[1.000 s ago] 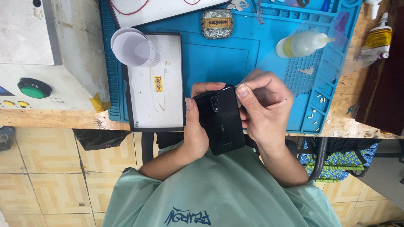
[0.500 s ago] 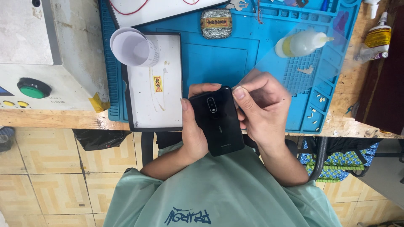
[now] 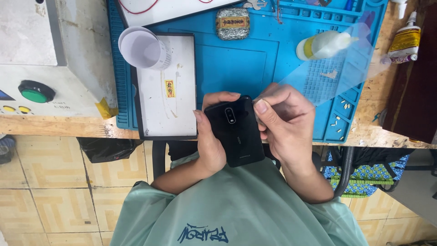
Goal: Applying adhesive and a screen protector to a smartphone at a repair bench
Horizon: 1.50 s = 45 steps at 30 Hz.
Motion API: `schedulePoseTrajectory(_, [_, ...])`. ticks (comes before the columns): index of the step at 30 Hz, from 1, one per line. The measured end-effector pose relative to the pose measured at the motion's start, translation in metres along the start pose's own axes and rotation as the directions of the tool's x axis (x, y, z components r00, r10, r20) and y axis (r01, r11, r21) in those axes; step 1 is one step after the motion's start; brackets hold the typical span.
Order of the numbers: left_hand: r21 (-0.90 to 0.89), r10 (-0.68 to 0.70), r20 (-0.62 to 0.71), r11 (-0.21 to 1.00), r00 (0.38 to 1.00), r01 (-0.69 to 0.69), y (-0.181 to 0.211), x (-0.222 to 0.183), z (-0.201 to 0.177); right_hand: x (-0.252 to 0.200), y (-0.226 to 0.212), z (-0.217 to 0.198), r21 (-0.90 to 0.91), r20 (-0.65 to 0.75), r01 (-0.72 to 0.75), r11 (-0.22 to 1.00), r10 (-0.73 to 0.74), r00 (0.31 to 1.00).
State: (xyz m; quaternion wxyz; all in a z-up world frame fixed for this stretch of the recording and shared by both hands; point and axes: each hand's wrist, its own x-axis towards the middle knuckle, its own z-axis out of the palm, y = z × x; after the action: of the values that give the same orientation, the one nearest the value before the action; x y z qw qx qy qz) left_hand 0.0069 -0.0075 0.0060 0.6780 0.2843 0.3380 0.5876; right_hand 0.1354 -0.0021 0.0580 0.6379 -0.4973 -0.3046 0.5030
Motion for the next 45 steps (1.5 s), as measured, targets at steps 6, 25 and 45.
schedulePoseTrajectory(6, [-0.014,0.002,0.010,1.000,1.000,-0.002,-0.001,0.000,0.000,-0.002,0.001,-0.001,0.003,-0.013,0.011,1.000,-0.011,1.000])
schedulePoseTrajectory(25, [-0.028,-0.056,0.054,0.998,0.997,0.057,0.015,0.010,0.010,0.007,0.012,0.010,-0.047,-0.072,0.120,0.992,-0.123,0.990])
schedulePoseTrajectory(45, [-0.037,-0.047,0.058,0.998,0.997,0.049,0.012,0.010,0.008,0.008,0.015,0.013,-0.066,-0.082,0.142,0.988,-0.147,0.986])
